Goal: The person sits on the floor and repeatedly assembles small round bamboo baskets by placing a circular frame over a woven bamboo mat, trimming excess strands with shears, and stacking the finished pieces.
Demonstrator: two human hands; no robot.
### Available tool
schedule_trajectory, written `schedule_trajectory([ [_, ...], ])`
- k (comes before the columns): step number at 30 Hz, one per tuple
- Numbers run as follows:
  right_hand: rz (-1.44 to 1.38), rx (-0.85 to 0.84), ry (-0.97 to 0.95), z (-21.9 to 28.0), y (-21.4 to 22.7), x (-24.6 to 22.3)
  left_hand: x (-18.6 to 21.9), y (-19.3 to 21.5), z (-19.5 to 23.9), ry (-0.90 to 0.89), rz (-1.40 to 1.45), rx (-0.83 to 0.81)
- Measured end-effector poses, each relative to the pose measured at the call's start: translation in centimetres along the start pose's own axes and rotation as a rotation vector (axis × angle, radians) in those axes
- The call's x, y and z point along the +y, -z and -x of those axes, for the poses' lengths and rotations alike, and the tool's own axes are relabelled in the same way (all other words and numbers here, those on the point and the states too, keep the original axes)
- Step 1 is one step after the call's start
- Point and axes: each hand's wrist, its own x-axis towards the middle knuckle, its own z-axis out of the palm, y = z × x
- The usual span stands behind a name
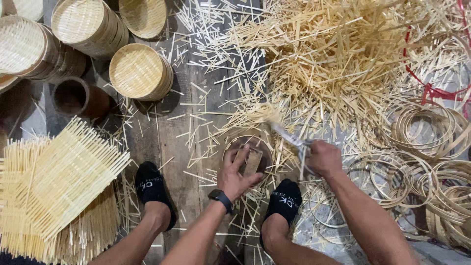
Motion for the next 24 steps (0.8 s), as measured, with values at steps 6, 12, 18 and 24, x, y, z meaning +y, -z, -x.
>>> schedule_trajectory([
  [6,-0.008,0.162,-0.335,-1.7,-1.8,3.2,-4.7,0.8,-6.3,0.058,0.029,0.185],
  [12,-0.019,0.191,-0.136,-0.5,-3.0,1.4,-5.7,-0.4,-11.3,0.171,0.207,-0.249],
  [18,-1.03,-0.088,-0.037,1.1,-5.3,-6.2,-3.7,-2.7,-10.4,0.147,0.133,-0.288],
  [24,-0.909,0.071,-0.073,-0.5,-5.4,-7.3,-3.0,-4.0,-10.7,0.233,0.116,-0.097],
])
